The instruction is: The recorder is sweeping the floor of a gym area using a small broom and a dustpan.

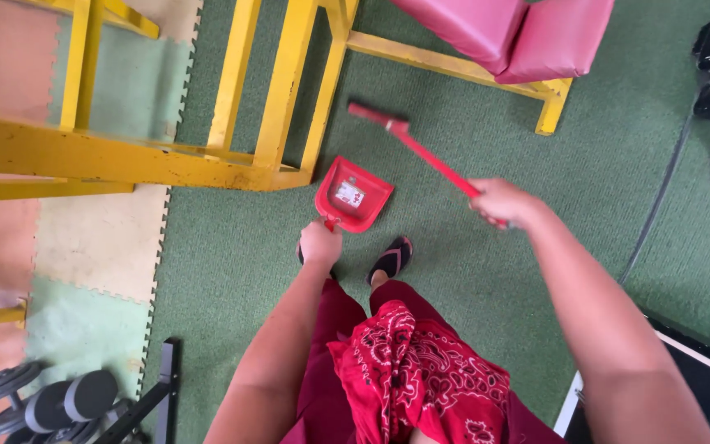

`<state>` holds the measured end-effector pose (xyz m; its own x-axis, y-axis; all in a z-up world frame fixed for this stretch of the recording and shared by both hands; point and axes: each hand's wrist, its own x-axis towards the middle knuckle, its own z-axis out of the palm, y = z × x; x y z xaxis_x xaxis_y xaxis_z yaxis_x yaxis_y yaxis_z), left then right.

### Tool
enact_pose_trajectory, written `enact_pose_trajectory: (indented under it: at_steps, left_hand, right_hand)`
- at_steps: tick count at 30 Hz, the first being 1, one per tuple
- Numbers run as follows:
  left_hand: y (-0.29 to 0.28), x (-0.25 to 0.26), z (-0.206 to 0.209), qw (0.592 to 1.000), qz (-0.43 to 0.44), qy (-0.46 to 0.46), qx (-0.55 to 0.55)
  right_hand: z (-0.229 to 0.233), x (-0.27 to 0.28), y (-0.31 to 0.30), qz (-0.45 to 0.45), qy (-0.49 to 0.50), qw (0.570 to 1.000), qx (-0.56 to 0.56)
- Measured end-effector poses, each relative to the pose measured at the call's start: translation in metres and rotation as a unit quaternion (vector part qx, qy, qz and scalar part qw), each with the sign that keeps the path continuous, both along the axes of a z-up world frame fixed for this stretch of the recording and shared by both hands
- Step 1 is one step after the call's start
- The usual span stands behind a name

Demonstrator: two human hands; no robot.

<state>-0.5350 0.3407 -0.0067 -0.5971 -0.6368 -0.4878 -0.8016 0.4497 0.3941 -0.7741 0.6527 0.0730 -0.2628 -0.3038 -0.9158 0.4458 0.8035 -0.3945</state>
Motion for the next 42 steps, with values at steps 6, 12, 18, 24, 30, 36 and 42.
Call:
enact_pose_trajectory:
  at_steps: [6, 12, 18, 24, 30, 36, 42]
  left_hand:
    - [0.003, 0.001, 0.018, 1.000, -0.001, 0.005, 0.009]
    - [-0.005, 0.007, 0.008, 0.999, -0.019, 0.033, 0.016]
    - [-0.012, 0.007, -0.013, 0.999, -0.030, 0.014, 0.002]
    - [-0.017, 0.008, -0.003, 0.999, -0.049, -0.004, 0.015]
    - [-0.021, 0.017, -0.020, 0.996, -0.088, -0.001, 0.027]
    - [-0.046, 0.031, -0.001, 0.983, -0.091, -0.034, 0.153]
    - [-0.073, 0.057, 0.011, 0.958, -0.027, 0.043, 0.283]
  right_hand:
    - [-0.174, 0.066, -0.062, 0.040, 0.246, 0.968, -0.020]
    - [-0.083, 0.188, -0.047, 0.080, 0.000, 0.997, 0.022]
    - [-0.021, 0.103, 0.070, -0.134, -0.116, 0.984, -0.025]
    - [-0.040, 0.076, 0.077, -0.200, 0.007, 0.980, -0.007]
    - [-0.180, 0.171, -0.002, -0.166, 0.125, 0.978, 0.025]
    - [-0.035, 0.292, -0.068, -0.175, 0.026, 0.984, -0.021]
    - [-0.020, 0.365, -0.023, -0.395, -0.062, 0.915, -0.049]
